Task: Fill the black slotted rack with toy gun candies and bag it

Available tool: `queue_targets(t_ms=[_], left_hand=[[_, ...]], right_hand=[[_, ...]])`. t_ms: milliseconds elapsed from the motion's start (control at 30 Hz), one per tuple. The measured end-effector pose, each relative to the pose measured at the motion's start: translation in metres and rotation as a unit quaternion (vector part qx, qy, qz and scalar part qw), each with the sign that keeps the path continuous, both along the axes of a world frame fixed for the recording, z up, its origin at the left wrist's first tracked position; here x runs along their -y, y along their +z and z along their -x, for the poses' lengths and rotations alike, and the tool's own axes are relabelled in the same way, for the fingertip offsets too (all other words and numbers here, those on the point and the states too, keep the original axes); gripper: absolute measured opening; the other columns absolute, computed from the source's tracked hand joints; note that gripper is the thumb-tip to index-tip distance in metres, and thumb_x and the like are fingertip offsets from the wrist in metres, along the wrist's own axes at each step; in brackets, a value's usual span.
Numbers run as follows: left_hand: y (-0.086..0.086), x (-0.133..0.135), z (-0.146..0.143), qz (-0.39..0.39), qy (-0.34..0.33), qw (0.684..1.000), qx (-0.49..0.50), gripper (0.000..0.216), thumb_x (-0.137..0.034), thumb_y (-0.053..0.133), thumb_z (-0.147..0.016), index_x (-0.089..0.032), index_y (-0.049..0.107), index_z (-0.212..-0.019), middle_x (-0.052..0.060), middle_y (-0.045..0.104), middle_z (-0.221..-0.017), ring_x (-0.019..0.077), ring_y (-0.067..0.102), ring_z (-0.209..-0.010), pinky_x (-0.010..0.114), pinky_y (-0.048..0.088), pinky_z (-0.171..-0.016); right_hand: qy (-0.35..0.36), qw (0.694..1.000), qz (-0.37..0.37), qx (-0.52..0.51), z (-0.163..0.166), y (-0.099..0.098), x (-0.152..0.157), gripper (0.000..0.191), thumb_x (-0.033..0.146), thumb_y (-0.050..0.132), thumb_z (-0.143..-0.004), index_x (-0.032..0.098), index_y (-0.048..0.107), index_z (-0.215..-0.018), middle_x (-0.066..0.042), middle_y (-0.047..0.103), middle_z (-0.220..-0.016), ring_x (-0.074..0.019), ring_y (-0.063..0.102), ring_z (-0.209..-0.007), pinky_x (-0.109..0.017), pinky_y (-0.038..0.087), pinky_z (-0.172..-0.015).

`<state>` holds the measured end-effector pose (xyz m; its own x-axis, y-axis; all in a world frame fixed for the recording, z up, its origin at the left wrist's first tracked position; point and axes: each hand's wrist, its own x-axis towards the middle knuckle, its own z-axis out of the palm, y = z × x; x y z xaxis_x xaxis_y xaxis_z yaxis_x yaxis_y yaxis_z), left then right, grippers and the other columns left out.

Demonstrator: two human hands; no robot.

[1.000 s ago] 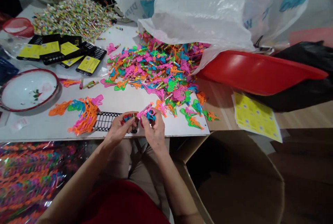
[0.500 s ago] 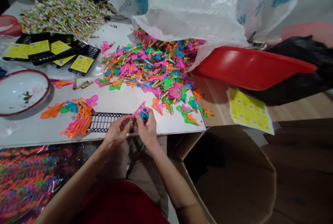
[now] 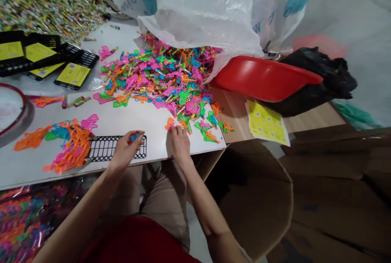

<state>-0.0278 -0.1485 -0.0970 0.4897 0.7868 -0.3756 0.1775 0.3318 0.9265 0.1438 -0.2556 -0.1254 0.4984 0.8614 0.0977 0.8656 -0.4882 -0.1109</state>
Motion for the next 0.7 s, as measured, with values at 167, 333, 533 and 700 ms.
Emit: queue_targets(t_ms=[167, 333, 533, 700], left_hand=[[0.003, -0.007, -0.034, -0.351, -0.237, 0.891, -0.163, 0.041, -0.025, 0.054, -0.085, -0.019, 0.058, -0.125, 0.007, 0.067, -0.101, 0.0188, 0.063, -0.085, 0.031, 0.048, -0.076], [0.007, -0.015, -0.078, -0.514, -0.437, 0.668, -0.313, 0.036, -0.016, 0.040, -0.090, -0.018, 0.059, -0.121, 0.011, 0.065, -0.103, 0.0258, 0.063, -0.097, 0.034, 0.049, -0.075], [0.006, -0.012, -0.083, -0.526, -0.475, 0.634, -0.308, 0.029, -0.019, 0.037, -0.092, -0.015, 0.061, -0.107, 0.012, 0.065, -0.098, 0.0261, 0.064, -0.095, 0.034, 0.048, -0.076], [0.001, -0.001, -0.052, -0.489, -0.495, 0.659, -0.285, 0.027, -0.024, 0.045, -0.091, -0.019, 0.063, -0.110, 0.011, 0.068, -0.100, 0.0236, 0.065, -0.091, 0.032, 0.048, -0.078]], right_hand=[[0.073, 0.996, -0.049, 0.004, 0.014, -0.020, 0.017, 0.042, 0.008, 0.041, -0.093, 0.008, 0.046, -0.134, -0.018, 0.060, -0.115, -0.0264, 0.055, -0.096, -0.039, 0.049, -0.087], [0.142, 0.986, -0.071, -0.051, -0.007, -0.024, 0.025, 0.041, 0.009, 0.037, -0.094, 0.011, 0.046, -0.135, -0.013, 0.064, -0.104, -0.0240, 0.057, -0.092, -0.038, 0.051, -0.085], [0.141, 0.968, -0.146, -0.145, -0.002, -0.010, 0.044, 0.027, 0.026, 0.051, -0.095, 0.015, 0.059, -0.119, -0.014, 0.061, -0.113, -0.0232, 0.055, -0.106, -0.037, 0.049, -0.092], [0.199, 0.972, -0.079, -0.098, 0.023, -0.009, 0.077, 0.049, 0.029, 0.067, -0.085, 0.016, 0.052, -0.131, -0.015, 0.058, -0.121, -0.0276, 0.051, -0.114, -0.047, 0.044, -0.100]])
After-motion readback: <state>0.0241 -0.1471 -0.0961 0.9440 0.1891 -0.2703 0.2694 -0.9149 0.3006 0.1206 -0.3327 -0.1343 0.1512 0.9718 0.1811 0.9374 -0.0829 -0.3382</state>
